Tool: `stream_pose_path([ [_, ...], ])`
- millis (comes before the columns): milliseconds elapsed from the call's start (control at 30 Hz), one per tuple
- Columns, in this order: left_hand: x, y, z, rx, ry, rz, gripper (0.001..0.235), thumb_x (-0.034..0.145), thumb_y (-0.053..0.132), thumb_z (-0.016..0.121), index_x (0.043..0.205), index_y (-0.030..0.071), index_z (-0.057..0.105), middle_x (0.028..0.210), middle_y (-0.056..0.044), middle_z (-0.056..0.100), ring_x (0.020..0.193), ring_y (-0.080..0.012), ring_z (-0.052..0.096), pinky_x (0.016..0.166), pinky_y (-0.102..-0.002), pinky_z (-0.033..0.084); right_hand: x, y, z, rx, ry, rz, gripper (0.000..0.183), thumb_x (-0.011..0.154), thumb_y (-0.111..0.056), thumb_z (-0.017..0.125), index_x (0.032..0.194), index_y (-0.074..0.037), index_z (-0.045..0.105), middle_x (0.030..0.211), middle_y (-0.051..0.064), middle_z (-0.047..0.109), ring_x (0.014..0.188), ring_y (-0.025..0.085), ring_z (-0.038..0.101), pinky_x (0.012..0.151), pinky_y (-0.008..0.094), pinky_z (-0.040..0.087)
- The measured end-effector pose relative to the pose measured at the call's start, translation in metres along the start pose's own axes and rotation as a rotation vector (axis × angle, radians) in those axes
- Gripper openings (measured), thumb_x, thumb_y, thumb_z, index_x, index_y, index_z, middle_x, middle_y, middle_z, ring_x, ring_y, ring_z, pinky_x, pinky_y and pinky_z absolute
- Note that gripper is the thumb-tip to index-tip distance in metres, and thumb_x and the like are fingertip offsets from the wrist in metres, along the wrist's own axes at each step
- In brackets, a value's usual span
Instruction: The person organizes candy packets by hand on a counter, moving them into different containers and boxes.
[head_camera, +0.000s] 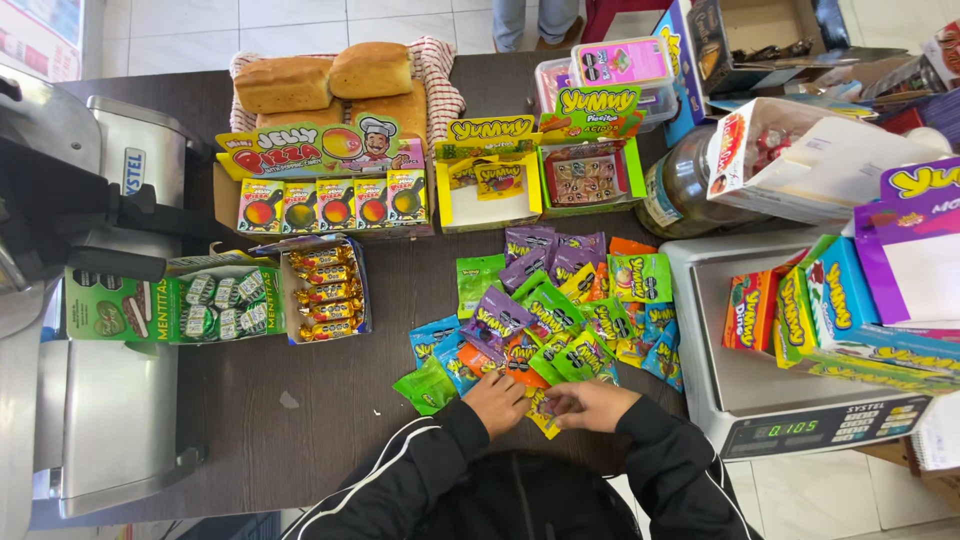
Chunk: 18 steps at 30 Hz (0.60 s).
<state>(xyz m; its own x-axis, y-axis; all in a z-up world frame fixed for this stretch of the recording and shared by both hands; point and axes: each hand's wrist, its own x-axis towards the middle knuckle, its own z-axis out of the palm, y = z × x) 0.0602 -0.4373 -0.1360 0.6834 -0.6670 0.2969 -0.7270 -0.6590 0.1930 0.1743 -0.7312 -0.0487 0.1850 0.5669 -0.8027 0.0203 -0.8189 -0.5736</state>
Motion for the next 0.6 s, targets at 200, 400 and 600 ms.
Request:
stream_pose_path([
  [200,-0.001,0.033,0.005,0.068,-0.013,-0.360,0.041,0.111,0.063,0.094,0.111,0.022,0.085,0.112,-0.011,0.073,0.099,-0.0394,0.068,0.088,-0.060,0.054,-0.057,-0.037,-0.059,0.144,0.350,-0.006,0.047,0.125,-0.046,0.065,0.163,-0.028,0.085,0.140,0.000,0.098,0.118,0.016,0.096,0.113,0.040,0.076],
  [400,0.027,0.082,0.017,0.066,-0.220,-0.818,0.079,0.106,0.094,0.085,0.127,0.018,0.082,0.142,-0.024,0.068,0.109,-0.0455,0.071,0.086,-0.060,0.066,0.003,-0.030,-0.154,-0.234,0.799,-0.028,0.072,0.114,-0.012,0.080,0.183,-0.007,0.058,0.186,0.021,0.062,0.177,0.040,0.054,0.152,0.064,0.040],
  [600,0.048,0.059,0.014,-0.224,-0.556,-1.128,0.130,0.082,0.098,0.109,0.165,0.016,0.051,0.151,-0.021,0.077,0.134,-0.0491,0.078,0.116,-0.068,0.054,0.061,-0.008,-0.175,-0.469,0.805,0.162,0.067,0.105,-0.043,0.106,0.150,-0.010,0.070,0.159,0.020,0.078,0.153,0.049,0.068,0.124,0.067,0.060],
])
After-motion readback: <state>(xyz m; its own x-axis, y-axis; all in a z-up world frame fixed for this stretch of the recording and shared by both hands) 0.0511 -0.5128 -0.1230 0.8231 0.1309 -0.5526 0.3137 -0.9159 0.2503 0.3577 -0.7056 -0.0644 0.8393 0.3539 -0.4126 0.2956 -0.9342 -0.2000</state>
